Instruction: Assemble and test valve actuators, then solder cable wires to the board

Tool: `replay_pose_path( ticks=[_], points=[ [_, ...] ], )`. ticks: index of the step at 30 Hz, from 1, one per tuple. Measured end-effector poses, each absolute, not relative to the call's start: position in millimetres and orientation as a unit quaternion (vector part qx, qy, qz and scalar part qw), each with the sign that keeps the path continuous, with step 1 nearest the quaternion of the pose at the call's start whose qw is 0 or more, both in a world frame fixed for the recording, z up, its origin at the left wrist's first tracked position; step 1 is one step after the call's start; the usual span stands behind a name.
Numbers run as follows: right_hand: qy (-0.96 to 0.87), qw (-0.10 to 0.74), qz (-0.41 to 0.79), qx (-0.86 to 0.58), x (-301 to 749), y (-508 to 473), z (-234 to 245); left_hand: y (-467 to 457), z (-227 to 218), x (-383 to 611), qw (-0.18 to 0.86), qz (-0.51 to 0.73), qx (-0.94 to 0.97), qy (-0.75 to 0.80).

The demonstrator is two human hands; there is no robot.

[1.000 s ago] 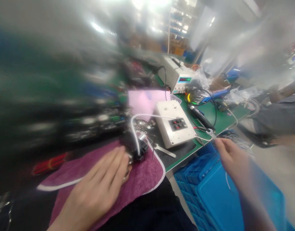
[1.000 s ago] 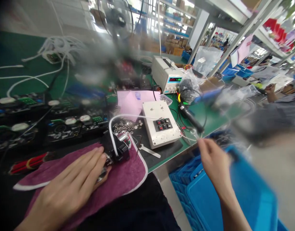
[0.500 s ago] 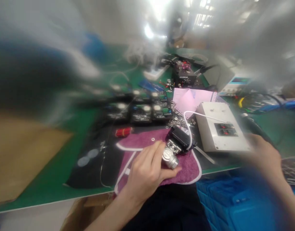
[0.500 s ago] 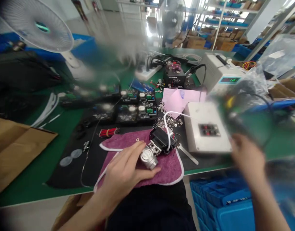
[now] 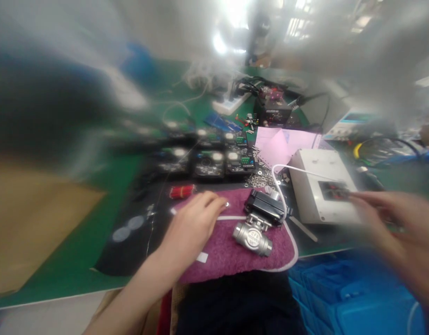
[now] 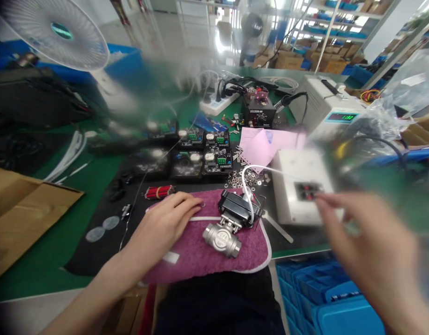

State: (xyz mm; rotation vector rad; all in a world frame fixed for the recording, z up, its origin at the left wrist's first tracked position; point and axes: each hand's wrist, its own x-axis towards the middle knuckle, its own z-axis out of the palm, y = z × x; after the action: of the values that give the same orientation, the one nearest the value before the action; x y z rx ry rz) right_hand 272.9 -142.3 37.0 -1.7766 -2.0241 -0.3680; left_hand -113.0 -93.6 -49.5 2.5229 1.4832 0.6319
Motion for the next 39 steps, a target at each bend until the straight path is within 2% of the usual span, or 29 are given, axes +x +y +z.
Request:
replay_pose_path(
  ticks=[2,4,9,14,18,23,30,35,37,39],
  points=[
    [-0.824,0.184,-0.107,-0.525,251.1,-116.2,42.0,-80.6,-53.7,-118.3,0.068,0.165,0.861,0.476],
    [-0.876,0.108,-0.083,-0.462,236.3,-89.3,40.4,-74.7,-57.8,-118.5,0.044,0.150,0.874,0.460],
    [-0.898,-0.094,-0.067,-0.425,208.0,-48.1,31.1,-73.4,-59.1,-116.1,0.024,0.160,0.877,0.453],
    [-0.899,-0.168,-0.082,-0.396,188.8,-27.8,19.7,-75.3,-42.5,-108.9,0.123,0.291,0.829,0.462],
    [-0.889,-0.185,-0.099,-0.408,187.0,-14.6,10.7,-79.0,-30.3,-97.4,0.246,0.377,0.799,0.399],
    [-0.879,-0.196,-0.108,-0.421,188.2,-11.0,7.5,-80.8,-36.3,-91.2,0.314,0.343,0.822,0.329],
    [-0.871,-0.207,-0.120,-0.429,187.2,-3.5,0.7,-71.2,-35.8,-95.8,0.300,0.253,0.874,0.287],
    [-0.890,-0.214,-0.125,-0.383,182.3,-31.0,23.1,-67.5,-22.7,-95.8,0.261,0.153,0.910,0.282],
    [-0.893,-0.190,-0.139,-0.383,188.2,-53.5,35.7,-66.9,-19.9,-95.5,0.236,0.147,0.919,0.280],
    [-0.895,-0.090,-0.140,-0.414,197.8,-80.0,45.2,-65.8,-18.8,-95.4,0.211,0.149,0.927,0.273]
  ],
)
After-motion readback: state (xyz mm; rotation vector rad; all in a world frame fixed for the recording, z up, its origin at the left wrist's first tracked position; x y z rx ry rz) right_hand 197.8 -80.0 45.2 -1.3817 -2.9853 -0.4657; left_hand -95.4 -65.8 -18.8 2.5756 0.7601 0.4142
